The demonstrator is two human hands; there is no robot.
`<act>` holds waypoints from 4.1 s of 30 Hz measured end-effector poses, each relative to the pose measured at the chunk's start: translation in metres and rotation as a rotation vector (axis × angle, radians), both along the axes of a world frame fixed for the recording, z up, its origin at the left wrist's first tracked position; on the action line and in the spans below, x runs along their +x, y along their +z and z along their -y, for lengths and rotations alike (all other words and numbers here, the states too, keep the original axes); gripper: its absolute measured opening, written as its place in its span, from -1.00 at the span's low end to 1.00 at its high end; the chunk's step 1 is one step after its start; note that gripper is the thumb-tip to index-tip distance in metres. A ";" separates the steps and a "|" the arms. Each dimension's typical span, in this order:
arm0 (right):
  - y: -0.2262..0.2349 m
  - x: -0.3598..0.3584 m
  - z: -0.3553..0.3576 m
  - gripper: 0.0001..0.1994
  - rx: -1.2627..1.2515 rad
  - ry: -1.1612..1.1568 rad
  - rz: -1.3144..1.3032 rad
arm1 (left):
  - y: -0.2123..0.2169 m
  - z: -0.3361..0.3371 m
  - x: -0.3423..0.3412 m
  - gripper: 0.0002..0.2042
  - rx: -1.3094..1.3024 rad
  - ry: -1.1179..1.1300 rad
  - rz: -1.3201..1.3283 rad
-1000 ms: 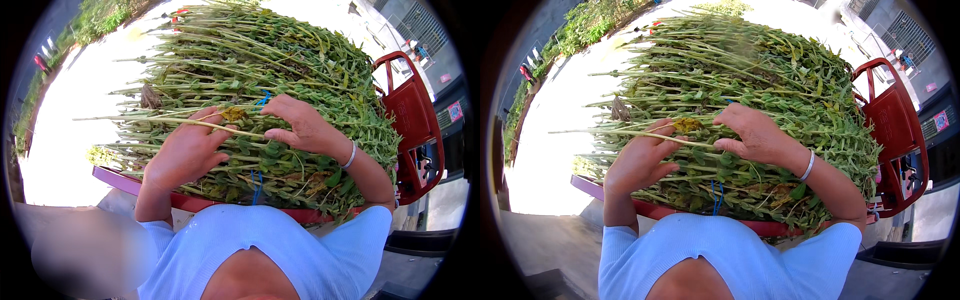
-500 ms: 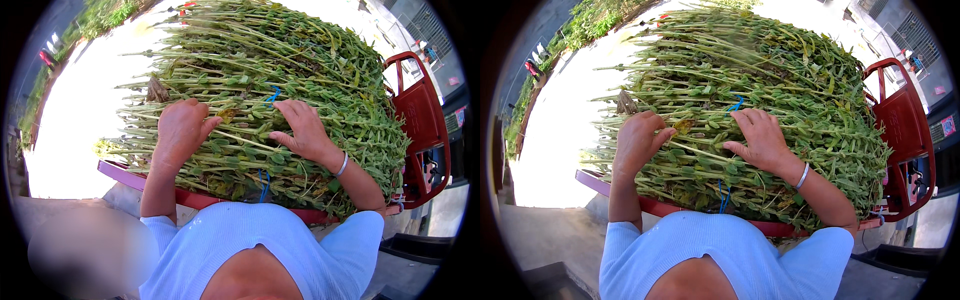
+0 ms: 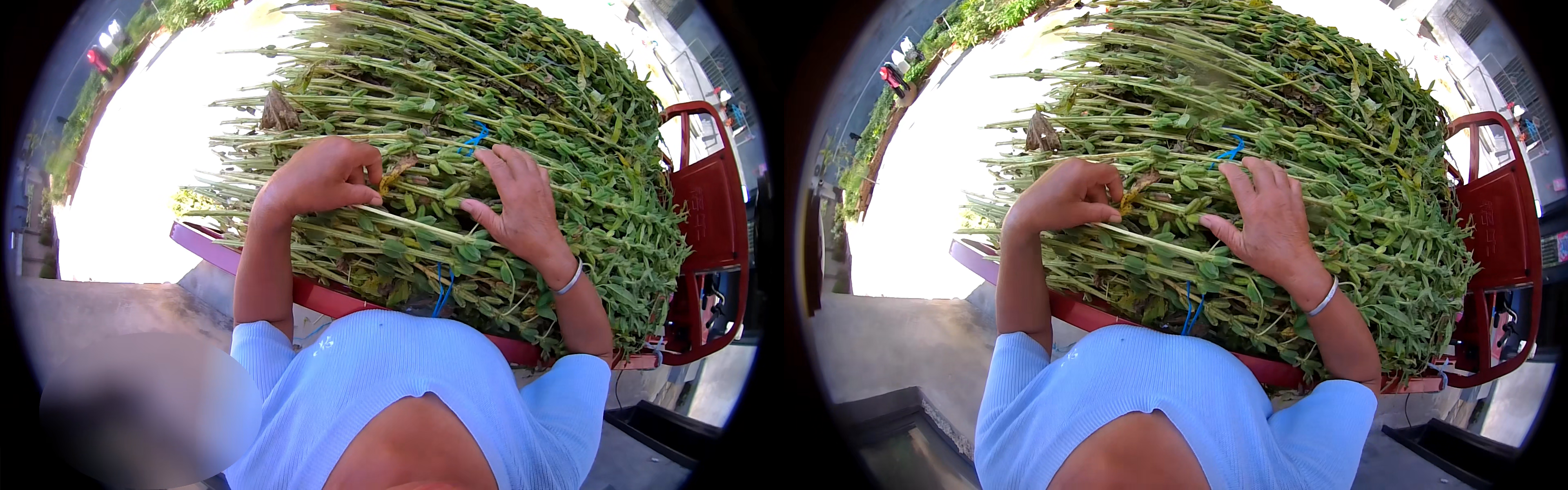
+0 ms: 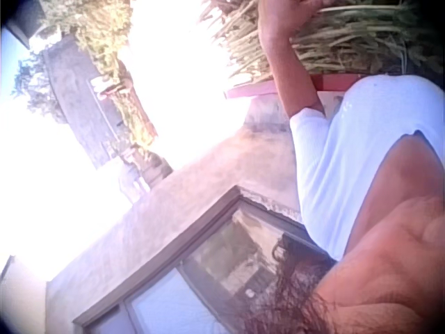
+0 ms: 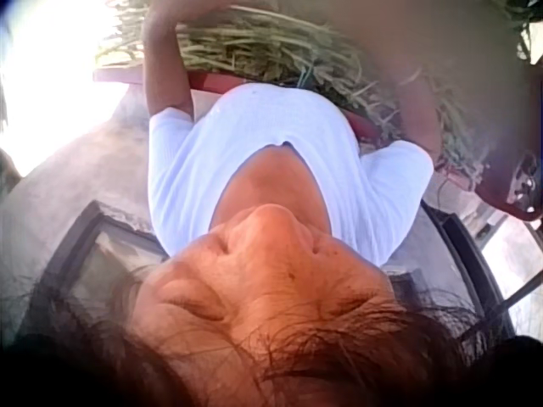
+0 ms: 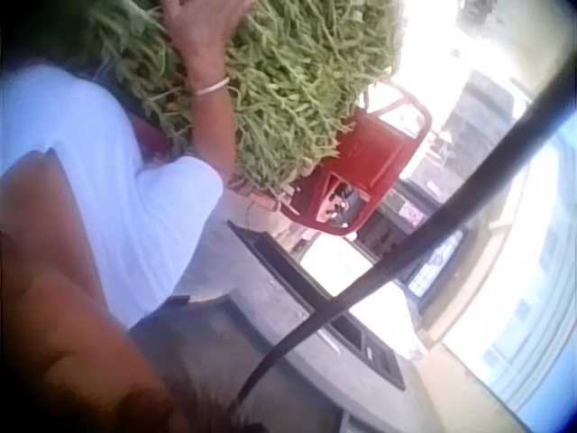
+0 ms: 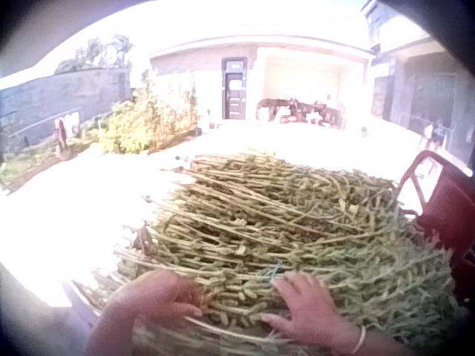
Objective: The person stands at the back of a red three-wheeled vehicle loaded with green leafy plants. They repeatedly pick up individual plant stems from the pile, inspect them, and place them back onto the load. The person also handles a blue plastic tie, pulling it and adjusting it over the plants.
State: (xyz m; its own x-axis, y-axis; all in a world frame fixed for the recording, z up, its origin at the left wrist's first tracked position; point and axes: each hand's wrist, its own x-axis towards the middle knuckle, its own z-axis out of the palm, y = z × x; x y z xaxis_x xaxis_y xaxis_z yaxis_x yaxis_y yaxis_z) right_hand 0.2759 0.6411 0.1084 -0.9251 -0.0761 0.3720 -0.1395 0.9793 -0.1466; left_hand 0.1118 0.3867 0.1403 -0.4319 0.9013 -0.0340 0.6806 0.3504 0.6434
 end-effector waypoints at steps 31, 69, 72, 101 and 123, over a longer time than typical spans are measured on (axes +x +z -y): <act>0.012 0.007 -0.004 -0.29 -0.017 0.027 0.140 | 0.042 0.053 -0.009 -0.46 0.554 1.033 -0.974; 0.043 -0.067 -0.267 -0.83 0.018 -0.419 -0.283 | -0.035 -0.056 0.026 -0.41 0.029 0.153 -0.588; 0.057 -0.066 -0.292 -0.80 0.115 -0.445 -0.453 | -0.035 -0.058 0.026 -0.40 0.033 0.139 -0.580; 0.053 -0.064 -0.243 -0.68 0.194 -0.166 0.303 | -0.038 -0.056 0.026 -0.44 -0.016 0.145 -0.606; 0.146 -0.024 -0.151 -0.76 -0.342 0.058 0.129 | -0.033 -0.049 0.012 -0.18 0.433 0.198 -0.211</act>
